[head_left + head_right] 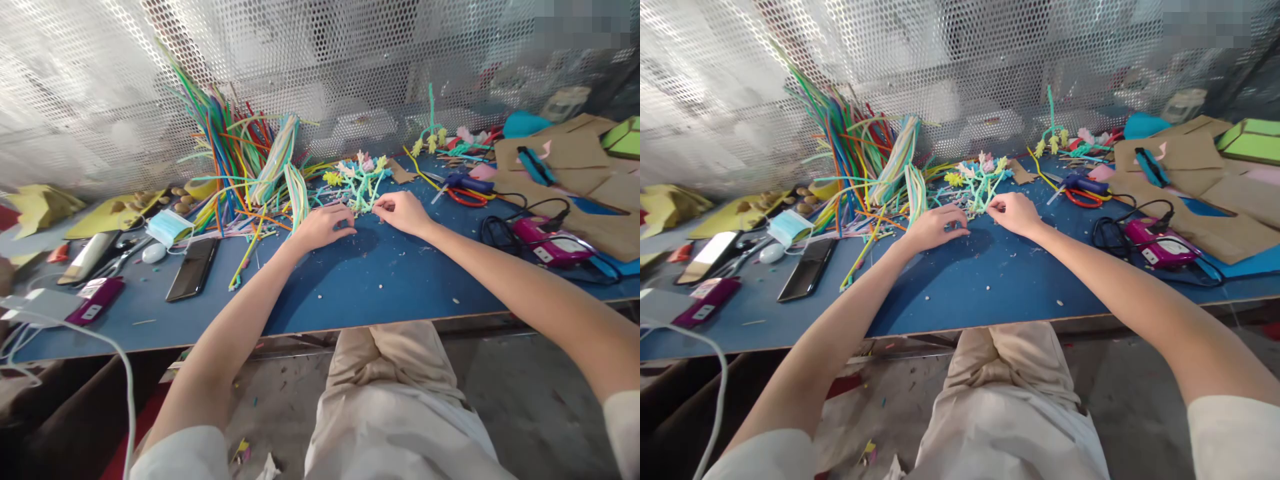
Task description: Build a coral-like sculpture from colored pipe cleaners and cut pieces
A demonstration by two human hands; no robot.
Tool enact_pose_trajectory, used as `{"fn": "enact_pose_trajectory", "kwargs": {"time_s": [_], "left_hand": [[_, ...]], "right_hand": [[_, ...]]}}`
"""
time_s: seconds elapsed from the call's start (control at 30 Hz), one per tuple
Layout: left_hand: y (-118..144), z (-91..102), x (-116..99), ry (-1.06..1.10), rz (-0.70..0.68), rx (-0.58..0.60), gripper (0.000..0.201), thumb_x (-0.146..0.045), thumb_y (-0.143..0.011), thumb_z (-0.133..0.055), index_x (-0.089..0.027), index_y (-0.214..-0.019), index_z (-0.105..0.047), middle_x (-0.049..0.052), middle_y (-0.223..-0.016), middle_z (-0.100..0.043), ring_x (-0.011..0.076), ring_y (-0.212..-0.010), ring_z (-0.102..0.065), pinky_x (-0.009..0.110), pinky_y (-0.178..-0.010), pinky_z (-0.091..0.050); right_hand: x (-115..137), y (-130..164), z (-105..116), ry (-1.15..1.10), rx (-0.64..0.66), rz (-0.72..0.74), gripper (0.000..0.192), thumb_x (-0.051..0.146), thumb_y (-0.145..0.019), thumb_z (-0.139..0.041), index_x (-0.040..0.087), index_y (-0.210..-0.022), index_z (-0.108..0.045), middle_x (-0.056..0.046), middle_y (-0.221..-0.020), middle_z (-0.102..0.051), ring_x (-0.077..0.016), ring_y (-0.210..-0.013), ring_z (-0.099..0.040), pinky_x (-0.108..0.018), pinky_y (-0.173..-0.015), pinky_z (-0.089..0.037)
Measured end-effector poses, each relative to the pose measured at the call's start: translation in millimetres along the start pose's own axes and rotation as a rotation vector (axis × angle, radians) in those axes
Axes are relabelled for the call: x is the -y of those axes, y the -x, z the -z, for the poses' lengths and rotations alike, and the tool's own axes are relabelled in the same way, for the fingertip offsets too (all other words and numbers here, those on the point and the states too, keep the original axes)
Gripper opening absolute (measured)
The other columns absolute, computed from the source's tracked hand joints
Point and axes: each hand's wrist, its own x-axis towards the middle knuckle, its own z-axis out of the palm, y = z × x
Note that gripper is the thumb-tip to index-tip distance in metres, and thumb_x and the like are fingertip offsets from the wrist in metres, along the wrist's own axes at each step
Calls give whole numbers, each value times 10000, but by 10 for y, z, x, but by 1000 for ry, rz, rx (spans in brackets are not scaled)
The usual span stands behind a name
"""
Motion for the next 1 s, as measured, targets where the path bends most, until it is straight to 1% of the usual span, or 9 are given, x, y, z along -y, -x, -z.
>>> {"fn": "enact_pose_trajectory", "kwargs": {"time_s": [0.07, 0.17, 0.23, 0.33, 0.47, 0.57, 0.7, 0.9, 1.0], "left_hand": [[12, -1, 3, -7, 26, -12, 269, -443, -1033, -610, -211, -960, -727, 58, -1080, -740, 175, -987, -713, 285, -877, -532], [20, -3, 1, -53, 111, -49, 264, -428, -1045, -592, -223, -1155, -717, 48, -1053, -756, 161, -870, -711, 274, -781, -517], [12, -4, -7, -111, 142, -54, 281, -417, -1064, -555, -230, -1196, -718, 35, -953, -765, 168, -794, -696, 292, -762, -505], [-13, -4, -31, -200, 93, -112, 287, -387, -1081, -521, -224, -1095, -757, 66, -994, -767, 205, -922, -700, 348, -870, -501], [-30, -4, -68, -307, 94, -246, 264, -394, -1060, -565, -229, -1131, -759, 109, -1159, -730, 261, -1101, -647, 420, -942, -475], [-24, -16, -75, -351, 83, -225, 298, -452, -1038, -601, -245, -1193, -749, 105, -1224, -733, 286, -1149, -624, 452, -962, -453], [-21, -40, -61, -324, 53, -193, 262, -420, -1062, -569, -269, -1144, -766, 58, -1160, -784, 257, -1114, -644, 448, -984, -437], [-15, -28, -44, -365, -4, -343, 227, -364, -1069, -574, -271, -1137, -770, 27, -1074, -812, 219, -1025, -685, 424, -978, -440], [-3, 2, -51, -422, -45, -340, 219, -335, -1070, -576, -293, -1161, -770, 21, -1095, -815, 212, -984, -700, 412, -916, -450]], "right_hand": [[-1, -2, 3, 3, -1, 2, 190, 365, -885, -678, 219, -870, -799, -41, -718, -766, -229, -726, -733, -348, -694, -516], [-9, -9, 3, -10, 9, 5, 195, 366, -893, -675, 216, -873, -798, -38, -695, -757, -223, -706, -727, -348, -688, -517], [-12, -13, -3, -21, 15, 14, 189, 359, -892, -677, 214, -864, -795, -36, -686, -753, -220, -700, -724, -347, -689, -519], [12, -7, -23, -39, 28, 35, 184, 349, -895, -678, 214, -858, -796, -35, -680, -748, -214, -691, -718, -346, -694, -521], [130, 42, -64, -56, 42, 69, 179, 339, -893, -680, 209, -864, -800, -39, -707, -758, -217, -705, -724, -348, -706, -523], [245, 92, -98, -94, 49, 77, 171, 323, -891, -680, 200, -860, -794, -44, -733, -767, -216, -699, -724, -349, -703, -521], [343, 130, -118, -247, 107, 97, 192, 338, -919, -661, 190, -891, -781, -33, -697, -748, -194, -633, -690, -338, -654, -499], [375, 109, -122, -479, 105, 20, 317, 492, -908, -713, 180, -913, -770, -41, -719, -733, -149, -534, -557, -331, -568, -440], [388, 97, -128, -563, 87, -54, 383, 539, -881, -743, 177, -1001, -770, -50, -777, -746, -140, -536, -531, -334, -570, -438]]}}
